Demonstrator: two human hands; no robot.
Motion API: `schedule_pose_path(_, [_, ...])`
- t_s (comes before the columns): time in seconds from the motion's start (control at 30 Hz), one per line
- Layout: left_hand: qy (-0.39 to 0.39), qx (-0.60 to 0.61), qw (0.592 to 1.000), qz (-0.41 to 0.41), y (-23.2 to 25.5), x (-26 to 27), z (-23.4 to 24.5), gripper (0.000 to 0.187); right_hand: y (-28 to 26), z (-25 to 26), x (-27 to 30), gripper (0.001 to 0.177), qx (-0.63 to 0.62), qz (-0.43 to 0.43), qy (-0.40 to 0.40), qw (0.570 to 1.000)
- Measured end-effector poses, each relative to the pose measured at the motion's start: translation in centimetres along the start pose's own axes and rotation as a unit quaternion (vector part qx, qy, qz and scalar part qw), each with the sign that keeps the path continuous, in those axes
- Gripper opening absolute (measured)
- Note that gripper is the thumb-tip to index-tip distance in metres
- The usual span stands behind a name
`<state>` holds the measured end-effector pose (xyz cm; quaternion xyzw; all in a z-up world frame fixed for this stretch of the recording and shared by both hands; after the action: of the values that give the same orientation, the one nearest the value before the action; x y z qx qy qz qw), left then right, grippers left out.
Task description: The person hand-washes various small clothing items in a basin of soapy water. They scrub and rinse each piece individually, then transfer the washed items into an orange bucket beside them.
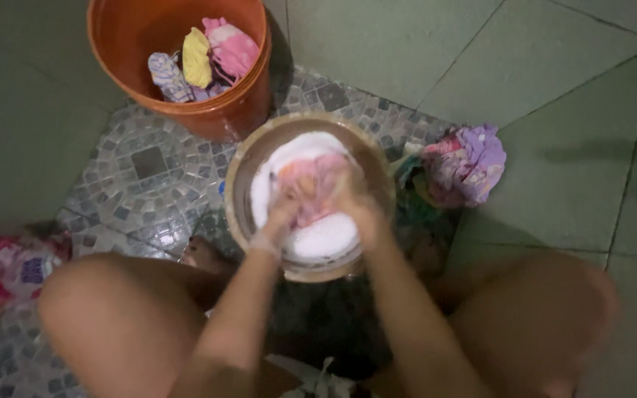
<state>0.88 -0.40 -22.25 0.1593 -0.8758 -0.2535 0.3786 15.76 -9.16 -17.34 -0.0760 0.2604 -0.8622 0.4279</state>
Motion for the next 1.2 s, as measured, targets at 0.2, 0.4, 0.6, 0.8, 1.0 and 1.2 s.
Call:
schedule_pose_path(0.2, [-0.005,-0.084,0.995,0.045,-7.8,-0.5,2.7,0.025,3.5,-10.2,7.6,0.04,0.138,-0.007,-0.356,0.924])
schedule_pose_path(0.4, [-0.023,-0.154,0.988,0.016,-3.3,1.3,-0.6,0.028,5.0,-9.4,8.3,0.044,0.085,-0.026,-0.365,0.927])
schedule_pose_path(0.6, [-0.121,-0.237,0.963,-0.046,5.3,7.6,-6.4,0.031,3.8,-3.0,5.9,0.048,-0.269,-0.079,-0.211,0.936])
schedule_pose_path(0.8, [-0.001,0.342,0.936,-0.079,8.8,9.5,-1.1,0.056,-3.6,3.4,4.3,0.053,-0.585,-0.005,-0.058,0.809])
schedule_pose_path(1.0, [-0.082,0.246,0.965,-0.021,-1.8,-1.0,1.1,0.06,-13.7,0.6,7.0,0.024,-0.361,-0.021,0.073,0.929])
schedule_pose_path(1.2, [-0.088,0.111,0.99,-0.013,-0.6,1.5,-3.4,0.035,-2.7,-4.6,0.1,0.012,-0.331,-0.122,0.244,0.903])
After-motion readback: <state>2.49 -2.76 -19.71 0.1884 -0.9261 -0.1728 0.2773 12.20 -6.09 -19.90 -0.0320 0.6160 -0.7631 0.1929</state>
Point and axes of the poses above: each hand's wrist, its own x-axis away from the middle knuckle, its own z-axis out of the back of the hand, y = z × x, the point moved 3 cm from there along -x, towards the middle knuckle, and after that the axes turned 6 degrees about y, right-handed, at the moved point
